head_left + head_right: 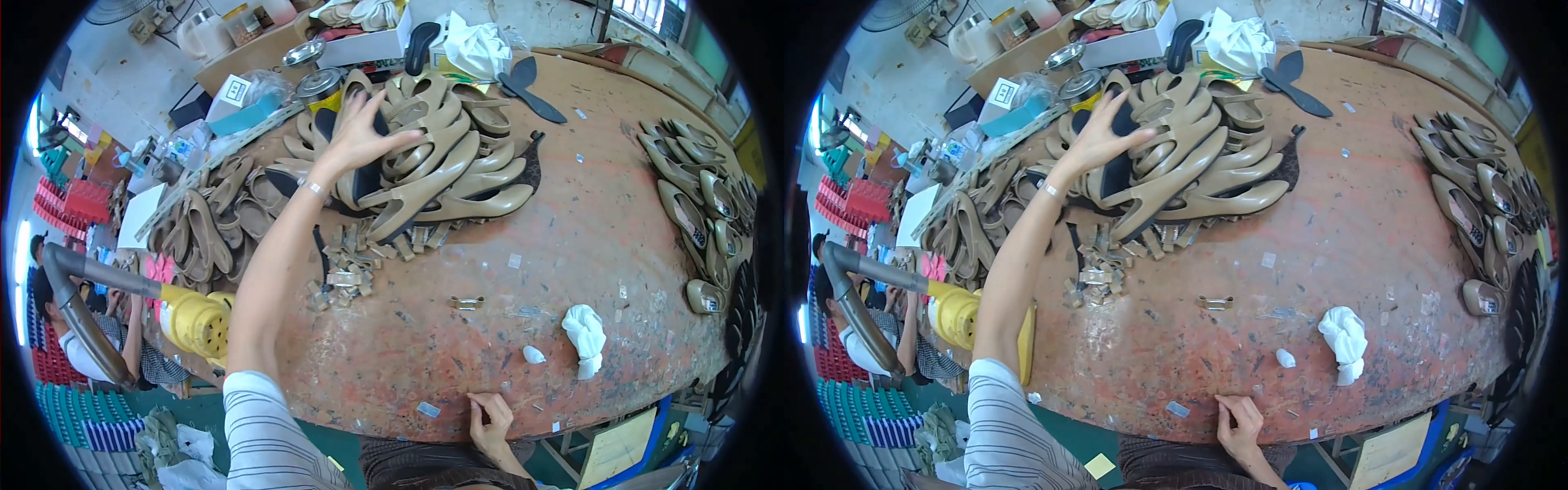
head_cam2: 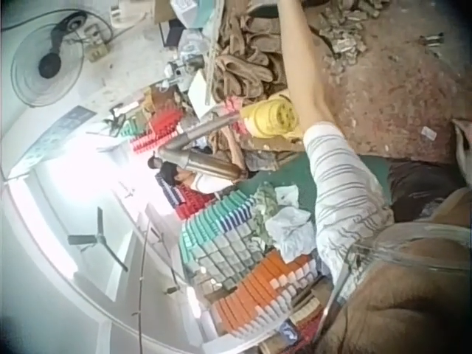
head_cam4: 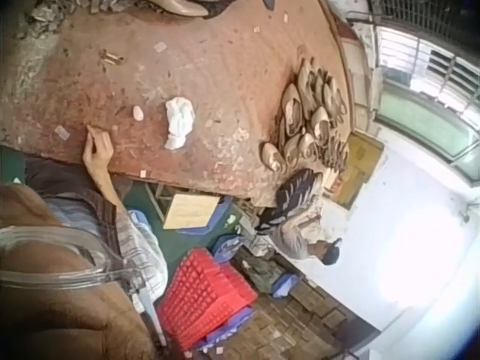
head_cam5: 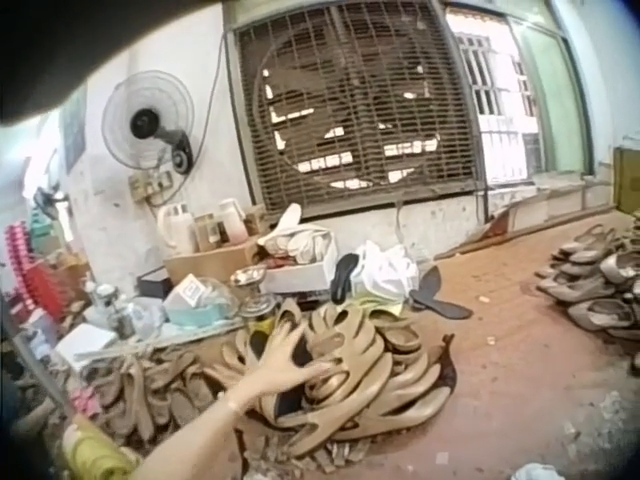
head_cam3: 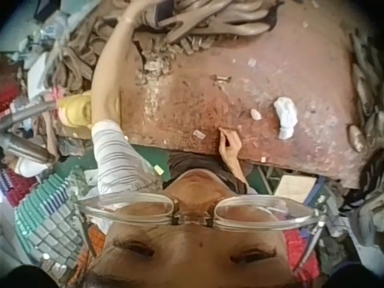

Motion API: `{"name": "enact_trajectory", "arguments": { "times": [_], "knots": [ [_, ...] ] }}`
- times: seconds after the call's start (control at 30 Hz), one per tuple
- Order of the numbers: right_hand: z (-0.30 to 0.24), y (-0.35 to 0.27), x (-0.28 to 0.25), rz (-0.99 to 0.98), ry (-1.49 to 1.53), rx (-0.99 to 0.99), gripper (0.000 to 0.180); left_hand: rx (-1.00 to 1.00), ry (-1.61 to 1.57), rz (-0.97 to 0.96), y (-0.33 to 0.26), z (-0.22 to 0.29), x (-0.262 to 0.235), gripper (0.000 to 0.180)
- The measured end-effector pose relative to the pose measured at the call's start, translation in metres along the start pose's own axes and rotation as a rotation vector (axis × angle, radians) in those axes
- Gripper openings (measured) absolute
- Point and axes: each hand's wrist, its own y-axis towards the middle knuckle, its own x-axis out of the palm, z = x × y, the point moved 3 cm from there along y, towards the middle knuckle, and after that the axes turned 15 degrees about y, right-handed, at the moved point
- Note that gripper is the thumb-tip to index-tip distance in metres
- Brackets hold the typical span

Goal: The person is applying glue and attaching decorative buckles onto tan-colored shoes at a manufacturing workbench.

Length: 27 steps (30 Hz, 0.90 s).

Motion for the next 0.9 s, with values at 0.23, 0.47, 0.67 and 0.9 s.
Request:
{"name": "enact_trajectory", "arguments": {
  "times": [0.23, 0.47, 0.67, 0.9],
  "knots": [
    [0.001, 0.001, -0.002, 0.051, 0.023, 0.027, 0.019, 0.195, 0.189, -0.332, -0.033, 0.106, 0.002, 0.096],
    [0.0, -0.008, -0.007, -0.011, 0.056, 0.005, 0.02, 0.042, 0.194, -0.045, -0.108, 0.114, -0.022, 0.074],
    [0.005, -0.006, -0.007, 0.013, 0.061, -0.02, 0.016, 0.099, 0.326, -0.105, -0.227, 0.11, -0.105, 0.067],
    [-0.001, 0.005, -0.001, -0.013, 0.06, -0.025, 0.018, -0.119, 0.339, -0.594, -0.425, 0.042, -0.107, 0.099]
  ]
}}
